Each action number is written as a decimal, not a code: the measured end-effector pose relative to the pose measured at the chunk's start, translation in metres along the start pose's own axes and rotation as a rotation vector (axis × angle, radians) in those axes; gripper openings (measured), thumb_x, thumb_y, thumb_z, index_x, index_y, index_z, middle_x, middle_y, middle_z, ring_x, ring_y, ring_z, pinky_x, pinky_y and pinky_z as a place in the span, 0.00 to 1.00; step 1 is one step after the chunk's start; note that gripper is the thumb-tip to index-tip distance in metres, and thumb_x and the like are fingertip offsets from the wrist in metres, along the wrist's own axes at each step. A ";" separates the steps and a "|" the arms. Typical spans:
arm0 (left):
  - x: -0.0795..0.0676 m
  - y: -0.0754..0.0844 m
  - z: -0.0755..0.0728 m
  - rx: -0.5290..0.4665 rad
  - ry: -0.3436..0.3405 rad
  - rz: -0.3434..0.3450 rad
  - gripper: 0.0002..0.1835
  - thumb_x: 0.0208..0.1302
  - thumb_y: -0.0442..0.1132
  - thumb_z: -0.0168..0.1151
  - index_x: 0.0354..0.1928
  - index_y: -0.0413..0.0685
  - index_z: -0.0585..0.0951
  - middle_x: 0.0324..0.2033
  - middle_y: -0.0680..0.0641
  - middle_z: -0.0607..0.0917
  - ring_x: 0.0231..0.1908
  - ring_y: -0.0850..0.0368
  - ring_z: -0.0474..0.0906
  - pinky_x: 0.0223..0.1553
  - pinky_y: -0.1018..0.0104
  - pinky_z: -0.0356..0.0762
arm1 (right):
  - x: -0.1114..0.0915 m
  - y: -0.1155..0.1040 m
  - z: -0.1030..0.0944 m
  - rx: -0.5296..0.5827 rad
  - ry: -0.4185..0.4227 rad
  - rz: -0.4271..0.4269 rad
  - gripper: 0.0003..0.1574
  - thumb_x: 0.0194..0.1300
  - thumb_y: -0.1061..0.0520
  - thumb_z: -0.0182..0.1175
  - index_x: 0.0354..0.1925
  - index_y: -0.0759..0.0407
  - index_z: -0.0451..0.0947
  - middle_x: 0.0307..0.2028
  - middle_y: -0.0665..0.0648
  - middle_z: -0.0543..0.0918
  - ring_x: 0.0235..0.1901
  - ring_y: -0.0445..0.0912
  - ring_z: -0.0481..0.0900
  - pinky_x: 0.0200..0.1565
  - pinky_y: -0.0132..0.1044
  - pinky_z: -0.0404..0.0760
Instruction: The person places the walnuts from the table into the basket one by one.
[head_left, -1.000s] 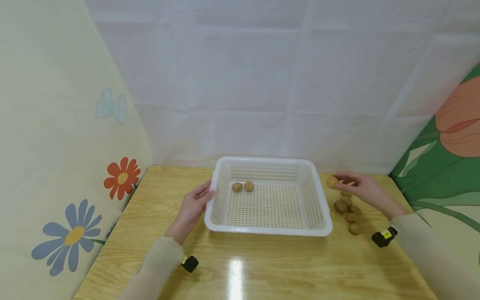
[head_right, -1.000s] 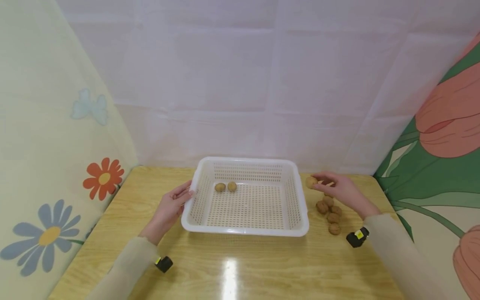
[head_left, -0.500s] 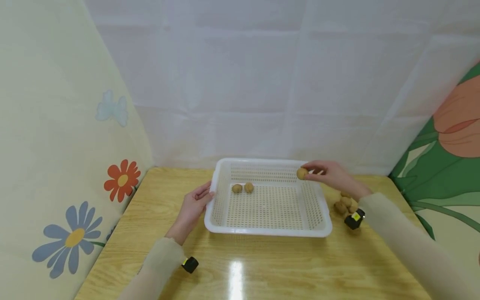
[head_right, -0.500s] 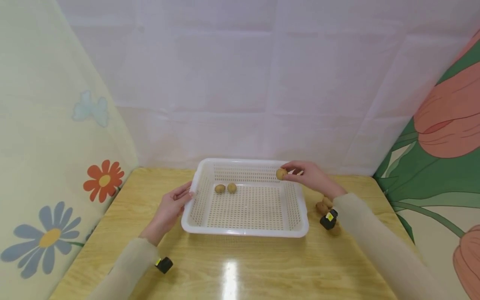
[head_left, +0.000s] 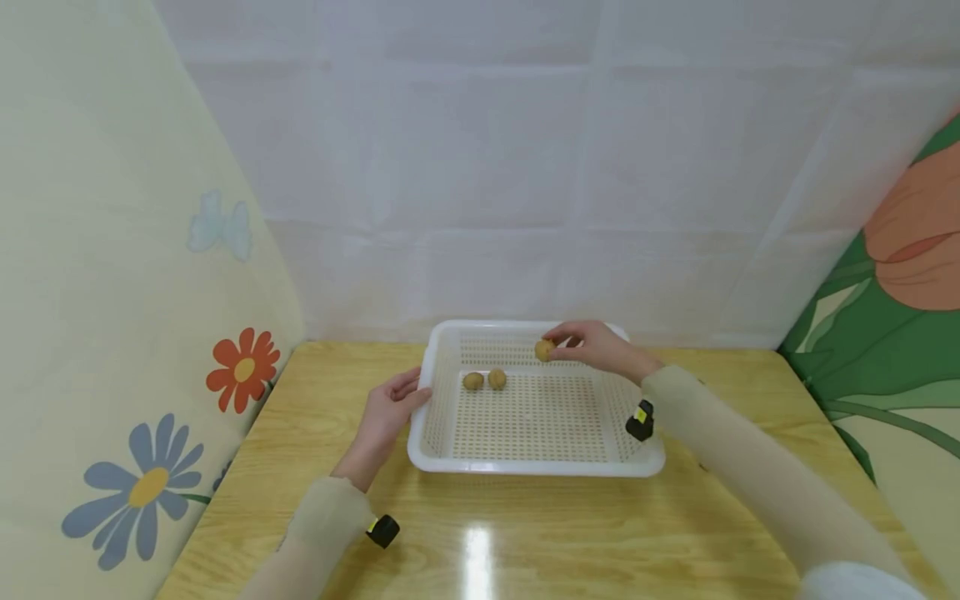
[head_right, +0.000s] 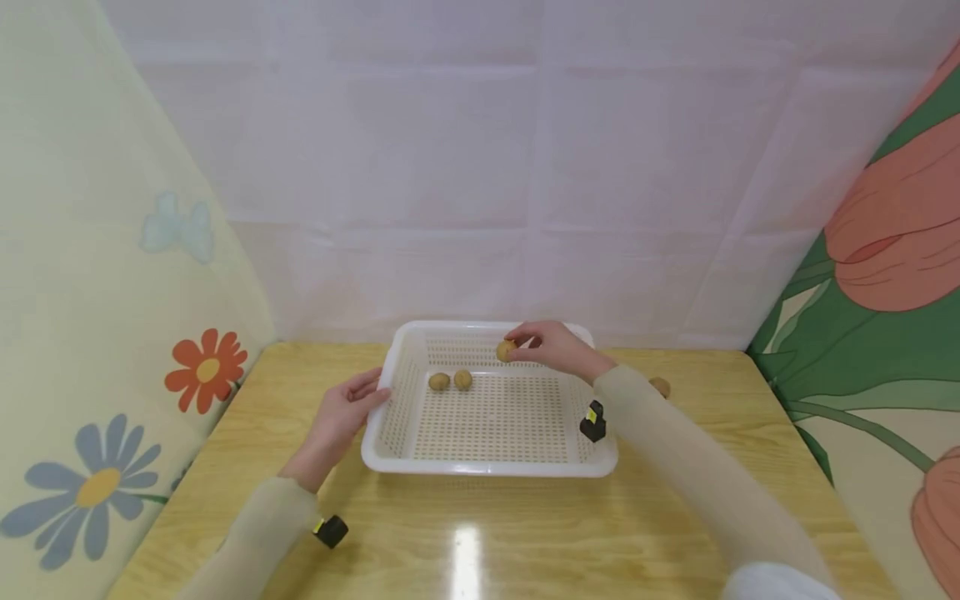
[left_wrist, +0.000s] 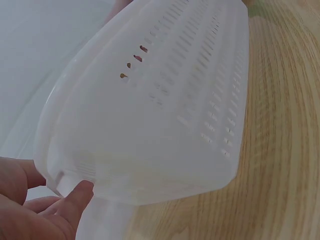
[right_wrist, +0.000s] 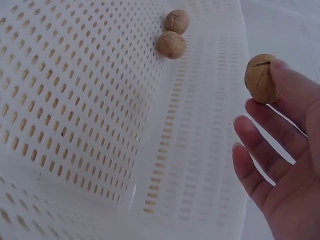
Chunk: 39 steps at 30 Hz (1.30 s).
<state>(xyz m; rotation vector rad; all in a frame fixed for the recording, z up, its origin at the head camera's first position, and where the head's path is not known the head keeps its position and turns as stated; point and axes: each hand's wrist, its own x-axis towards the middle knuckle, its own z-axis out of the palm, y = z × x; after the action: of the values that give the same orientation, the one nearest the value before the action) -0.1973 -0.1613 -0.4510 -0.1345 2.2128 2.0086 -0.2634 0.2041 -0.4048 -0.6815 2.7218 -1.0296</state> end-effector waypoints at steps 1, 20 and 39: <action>0.000 0.000 0.000 0.000 0.001 -0.001 0.28 0.74 0.34 0.63 0.73 0.37 0.71 0.65 0.32 0.79 0.53 0.53 0.83 0.44 0.73 0.84 | 0.004 0.000 0.005 0.005 -0.005 -0.001 0.26 0.72 0.51 0.68 0.62 0.61 0.82 0.52 0.60 0.88 0.45 0.49 0.84 0.48 0.44 0.84; -0.004 -0.006 0.007 -0.020 -0.003 -0.008 0.28 0.75 0.35 0.62 0.74 0.38 0.71 0.66 0.32 0.79 0.54 0.52 0.83 0.45 0.71 0.85 | 0.036 0.012 0.072 0.002 -0.058 0.080 0.18 0.66 0.57 0.72 0.52 0.64 0.85 0.46 0.58 0.90 0.51 0.53 0.85 0.57 0.47 0.83; -0.001 -0.003 0.003 -0.016 0.000 -0.031 0.29 0.76 0.37 0.62 0.75 0.42 0.70 0.67 0.35 0.79 0.57 0.50 0.83 0.49 0.68 0.86 | 0.037 0.007 0.074 -0.016 -0.045 0.106 0.18 0.70 0.56 0.70 0.54 0.63 0.84 0.46 0.57 0.88 0.48 0.50 0.84 0.54 0.45 0.84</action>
<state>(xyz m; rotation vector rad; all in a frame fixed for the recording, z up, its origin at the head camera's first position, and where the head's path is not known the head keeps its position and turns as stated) -0.1952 -0.1592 -0.4543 -0.1695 2.1812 2.0106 -0.2766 0.1483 -0.4648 -0.5487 2.6978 -0.9575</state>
